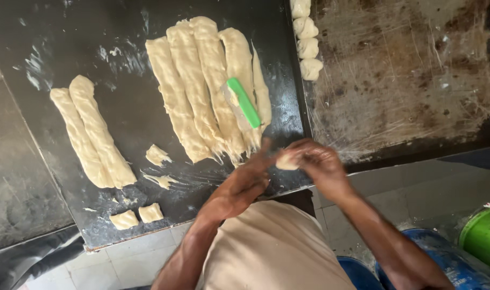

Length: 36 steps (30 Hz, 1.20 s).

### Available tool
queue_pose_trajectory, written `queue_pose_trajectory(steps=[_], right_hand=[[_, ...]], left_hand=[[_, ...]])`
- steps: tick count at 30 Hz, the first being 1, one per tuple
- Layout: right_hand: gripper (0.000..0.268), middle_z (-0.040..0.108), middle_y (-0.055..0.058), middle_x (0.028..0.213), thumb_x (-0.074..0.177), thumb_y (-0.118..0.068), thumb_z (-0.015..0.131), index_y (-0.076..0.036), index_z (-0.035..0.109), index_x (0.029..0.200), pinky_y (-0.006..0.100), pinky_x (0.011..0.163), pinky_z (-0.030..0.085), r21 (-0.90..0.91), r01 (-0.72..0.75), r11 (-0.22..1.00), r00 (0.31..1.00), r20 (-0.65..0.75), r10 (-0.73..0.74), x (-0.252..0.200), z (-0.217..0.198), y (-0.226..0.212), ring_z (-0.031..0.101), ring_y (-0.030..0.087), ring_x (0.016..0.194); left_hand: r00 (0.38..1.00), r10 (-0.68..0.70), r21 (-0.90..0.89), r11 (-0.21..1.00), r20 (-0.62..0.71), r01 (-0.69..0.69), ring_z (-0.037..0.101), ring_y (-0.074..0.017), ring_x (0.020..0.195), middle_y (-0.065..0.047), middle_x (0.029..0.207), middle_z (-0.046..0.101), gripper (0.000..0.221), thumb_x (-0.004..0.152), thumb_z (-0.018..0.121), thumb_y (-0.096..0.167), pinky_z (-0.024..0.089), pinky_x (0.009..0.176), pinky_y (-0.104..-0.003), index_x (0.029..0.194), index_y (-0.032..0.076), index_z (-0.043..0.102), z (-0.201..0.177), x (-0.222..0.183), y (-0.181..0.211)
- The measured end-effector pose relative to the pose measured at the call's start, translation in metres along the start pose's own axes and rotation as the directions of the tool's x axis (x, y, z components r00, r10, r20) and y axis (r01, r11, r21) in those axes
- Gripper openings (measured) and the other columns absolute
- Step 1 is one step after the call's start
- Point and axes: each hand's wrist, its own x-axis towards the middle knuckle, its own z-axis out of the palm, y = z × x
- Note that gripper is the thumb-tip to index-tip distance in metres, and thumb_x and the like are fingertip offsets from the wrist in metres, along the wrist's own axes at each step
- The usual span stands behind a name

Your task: The person uses a scraper to cut small portions of dough from long strips, shapes them into balls by hand, and places them onto a metal tray.

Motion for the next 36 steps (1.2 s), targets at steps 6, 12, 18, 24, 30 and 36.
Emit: queue_pose_trajectory(steps=[6, 12, 18, 24, 30, 36], right_hand=[[0.032, 0.074, 0.02, 0.12, 0.104, -0.03, 0.07, -0.003, 0.073, 0.122, 0.042, 0.081, 0.07, -0.069, 0.415, 0.907, 0.908, -0.018, -0.418, 0.01, -0.055, -0.093, 0.076, 0.032, 0.102], [0.025, 0.071, 0.022, 0.125, 0.107, -0.015, 0.064, 0.002, 0.069, 0.126, 0.038, 0.092, 0.064, -0.79, 0.228, 0.569, 0.824, -0.155, -0.545, 0.071, -0.038, -0.067, 0.072, 0.032, 0.11], [0.011, 0.07, 0.014, 0.121, 0.105, -0.002, 0.065, -0.003, 0.068, 0.116, 0.039, 0.094, 0.058, -0.955, 0.244, 0.172, 0.791, 0.093, -0.605, 0.038, 0.017, -0.045, 0.07, 0.026, 0.111], [0.028, 0.071, 0.017, 0.117, 0.091, -0.007, 0.077, -0.002, 0.073, 0.118, 0.043, 0.091, 0.058, -0.929, 0.342, 0.142, 0.867, 0.254, -0.428, 0.013, 0.104, 0.047, 0.069, 0.034, 0.108], [0.038, 0.067, 0.023, 0.121, 0.09, -0.001, 0.069, 0.004, 0.067, 0.128, 0.048, 0.093, 0.053, -0.896, 0.441, 0.05, 0.865, 0.409, -0.291, 0.062, 0.154, 0.053, 0.064, 0.041, 0.109], [0.026, 0.068, 0.019, 0.121, 0.094, -0.004, 0.065, -0.002, 0.069, 0.119, 0.044, 0.087, 0.054, -0.95, 0.296, 0.105, 0.955, 0.293, -0.038, 0.069, 0.19, 0.036, 0.069, 0.035, 0.102]], left_hand=[[0.805, 0.231, 0.531, 0.839, -0.546, 0.119, 0.06, -0.0264, 0.141, -0.006, 0.148, 0.061, 0.031, 0.097, 0.069, 0.008, 0.05, 0.119, -0.04, 0.128, 0.011, 0.072, -0.06, -0.051, -0.034], [0.684, 0.1, 0.45, 0.819, -0.723, 0.356, 0.056, -0.0334, 0.134, -0.016, 0.146, 0.055, 0.034, 0.089, 0.068, 0.007, 0.057, 0.09, -0.043, 0.123, 0.008, 0.07, -0.096, -0.146, -0.099], [0.797, 0.32, 0.76, 0.601, -0.512, 0.247, 0.06, -0.0318, 0.13, -0.011, 0.137, 0.062, 0.035, 0.087, 0.071, 0.008, 0.053, 0.108, -0.053, 0.122, 0.015, 0.072, -0.097, -0.2, -0.18], [0.504, 0.076, 0.136, 0.987, -0.86, 0.083, 0.065, -0.0224, 0.123, -0.009, 0.14, 0.064, 0.031, 0.106, 0.052, 0.019, 0.056, 0.094, -0.033, 0.13, 0.011, 0.069, -0.108, -0.195, -0.197], [0.762, -0.16, -0.434, 0.885, -0.627, -0.171, 0.065, -0.011, 0.103, -0.004, 0.109, 0.072, 0.049, 0.095, 0.066, 0.018, 0.05, 0.098, -0.028, 0.141, 0.004, 0.057, -0.099, -0.197, -0.196], [0.805, -0.217, -0.517, 0.847, -0.552, -0.126, 0.053, -0.0103, 0.087, 0.0, 0.089, 0.065, 0.045, 0.099, 0.072, 0.017, 0.043, 0.08, -0.029, 0.14, -0.001, 0.068, -0.08, -0.217, -0.22]])
